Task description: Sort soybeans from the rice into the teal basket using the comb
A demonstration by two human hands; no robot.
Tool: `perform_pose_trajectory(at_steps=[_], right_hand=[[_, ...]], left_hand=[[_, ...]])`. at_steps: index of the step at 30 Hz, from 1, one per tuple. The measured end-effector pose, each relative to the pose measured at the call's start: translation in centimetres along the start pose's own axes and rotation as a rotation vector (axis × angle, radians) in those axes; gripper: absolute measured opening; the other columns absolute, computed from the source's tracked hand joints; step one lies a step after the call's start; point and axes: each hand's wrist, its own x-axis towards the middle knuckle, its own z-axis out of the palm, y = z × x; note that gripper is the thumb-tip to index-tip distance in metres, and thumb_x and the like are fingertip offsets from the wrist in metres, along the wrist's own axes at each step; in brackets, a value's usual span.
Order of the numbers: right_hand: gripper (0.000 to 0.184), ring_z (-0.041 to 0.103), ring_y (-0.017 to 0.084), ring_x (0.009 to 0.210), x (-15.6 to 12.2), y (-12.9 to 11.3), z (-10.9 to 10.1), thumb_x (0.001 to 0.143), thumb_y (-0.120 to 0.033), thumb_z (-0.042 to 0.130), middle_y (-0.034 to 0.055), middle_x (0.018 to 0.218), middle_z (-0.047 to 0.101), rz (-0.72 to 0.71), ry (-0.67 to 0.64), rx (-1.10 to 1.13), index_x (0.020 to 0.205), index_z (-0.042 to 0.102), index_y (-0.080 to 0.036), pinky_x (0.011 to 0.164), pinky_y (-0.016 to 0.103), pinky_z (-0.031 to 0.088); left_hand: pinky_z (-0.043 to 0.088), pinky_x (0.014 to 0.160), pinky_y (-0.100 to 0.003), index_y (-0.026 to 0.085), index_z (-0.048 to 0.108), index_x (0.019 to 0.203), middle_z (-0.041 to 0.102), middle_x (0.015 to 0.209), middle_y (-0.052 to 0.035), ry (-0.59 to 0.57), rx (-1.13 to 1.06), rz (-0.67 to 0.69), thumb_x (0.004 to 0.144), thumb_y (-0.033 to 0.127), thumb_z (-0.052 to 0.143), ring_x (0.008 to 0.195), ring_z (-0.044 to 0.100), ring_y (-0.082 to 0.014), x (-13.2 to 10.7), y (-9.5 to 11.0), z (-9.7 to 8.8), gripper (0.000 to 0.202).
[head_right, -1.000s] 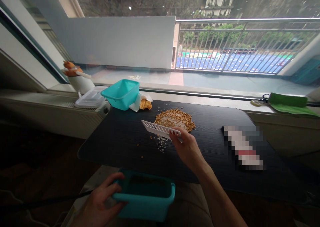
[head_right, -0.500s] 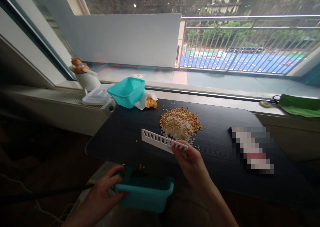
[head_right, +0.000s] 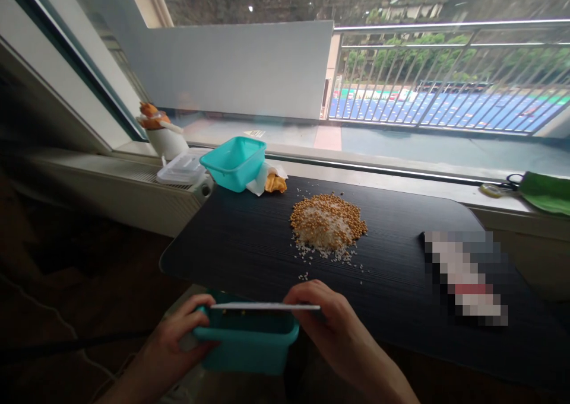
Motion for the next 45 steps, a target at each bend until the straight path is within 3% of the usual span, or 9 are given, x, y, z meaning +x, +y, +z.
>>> perform_pose_trajectory(at_steps=[2, 7, 10, 17, 22, 28, 32, 40, 45], right_hand=[[0.019, 0.065, 0.019, 0.088, -1.7, 0.0, -0.9, 0.095, -0.029, 0.05, 0.0045, 0.096, 0.07, -0.007, 0.103, -0.006, 0.092, 0.068, -0.023, 0.08, 0.027, 0.049], [0.015, 0.066, 0.02, 0.08, -3.4, 1.9, -3.5, 0.087, -0.033, 0.06, 0.0032, 0.09, 0.072, 0.093, 0.56, -0.119, 0.094, 0.07, -0.024, 0.073, 0.026, 0.051], [0.021, 0.066, 0.02, 0.075, -2.6, 2.8, -4.7, 0.088, -0.037, 0.059, 0.0049, 0.089, 0.073, 0.138, 0.635, -0.171, 0.098, 0.069, -0.021, 0.067, 0.027, 0.051], [0.028, 0.066, 0.021, 0.07, -0.9, 3.4, -5.7, 0.086, -0.043, 0.06, 0.0046, 0.079, 0.074, 0.113, 0.591, -0.2, 0.095, 0.071, -0.019, 0.064, 0.03, 0.053], [0.03, 0.069, 0.024, 0.079, -4.0, 3.3, -5.4, 0.082, -0.048, 0.065, 0.007, 0.088, 0.076, 0.153, 0.397, 0.121, 0.093, 0.074, -0.021, 0.07, 0.031, 0.057], [0.027, 0.068, 0.023, 0.078, -6.0, 4.0, -3.6, 0.085, -0.044, 0.063, 0.0056, 0.085, 0.075, 0.27, 0.269, 0.221, 0.093, 0.073, -0.02, 0.071, 0.031, 0.057], [0.029, 0.069, 0.024, 0.079, -5.6, 4.7, -4.0, 0.083, -0.045, 0.065, 0.0061, 0.086, 0.076, 0.291, 0.31, 0.262, 0.093, 0.074, -0.019, 0.072, 0.032, 0.057], [0.03, 0.07, 0.023, 0.085, -5.3, 4.8, -6.3, 0.076, -0.046, 0.074, 0.0059, 0.091, 0.078, 0.339, 0.546, 0.339, 0.093, 0.075, -0.021, 0.08, 0.032, 0.055], [0.031, 0.07, 0.023, 0.081, -5.5, 4.8, -5.6, 0.08, -0.046, 0.07, 0.0061, 0.089, 0.077, 0.329, 0.28, 0.321, 0.094, 0.075, -0.02, 0.072, 0.031, 0.056]], left_hand=[[0.054, 0.07, -0.018, 0.021, 0.06, 0.065, 0.068, 0.106, -0.0028, -0.005, 0.001, 0.021, 0.074, 0.021, 0.067, 0.08, 0.072, -0.0153, 0.1, 0.5, 0.4, 0.012], [0.055, 0.071, -0.019, 0.021, 0.06, 0.063, 0.068, 0.11, -0.0043, -0.049, 0.002, -0.001, 0.07, 0.016, 0.067, 0.084, 0.073, -0.0175, 1.0, 2.1, 1.9, 0.011], [0.056, 0.072, -0.02, 0.022, 0.061, 0.064, 0.068, 0.111, -0.0031, -0.08, -0.004, -0.032, 0.069, 0.015, 0.066, 0.086, 0.073, -0.0174, 1.3, 2.9, 2.7, 0.01], [0.056, 0.071, -0.02, 0.022, 0.06, 0.065, 0.068, 0.111, -0.0034, -0.086, -0.022, -0.004, 0.068, 0.014, 0.067, 0.084, 0.073, -0.0168, 0.8, 2.9, 3.2, 0.011], [0.055, 0.072, -0.02, 0.021, 0.059, 0.065, 0.067, 0.108, -0.0035, -0.112, -0.037, 0.027, 0.07, 0.017, 0.069, 0.085, 0.072, -0.0166, 0.6, 3.6, 3.2, 0.012], [0.053, 0.076, -0.02, 0.022, 0.058, 0.064, 0.066, 0.109, -0.0016, -0.151, -0.054, -0.002, 0.068, 0.011, 0.067, 0.09, 0.07, -0.0166, 1.0, 4.4, 3.9, 0.014], [0.053, 0.076, -0.021, 0.021, 0.058, 0.065, 0.065, 0.111, -0.0022, -0.18, -0.049, 0.001, 0.067, 0.009, 0.065, 0.091, 0.07, -0.017, 1.1, 4.5, 4.0, 0.015], [0.053, 0.077, -0.022, 0.021, 0.058, 0.065, 0.065, 0.112, -0.0032, -0.184, -0.056, -0.021, 0.066, 0.008, 0.065, 0.093, 0.07, -0.0184, 1.2, 4.9, 3.7, 0.015], [0.052, 0.079, -0.021, 0.021, 0.058, 0.067, 0.064, 0.112, -0.0026, -0.179, -0.066, -0.01, 0.069, 0.011, 0.066, 0.094, 0.069, -0.0171, 1.2, 4.6, 4.0, 0.014]])
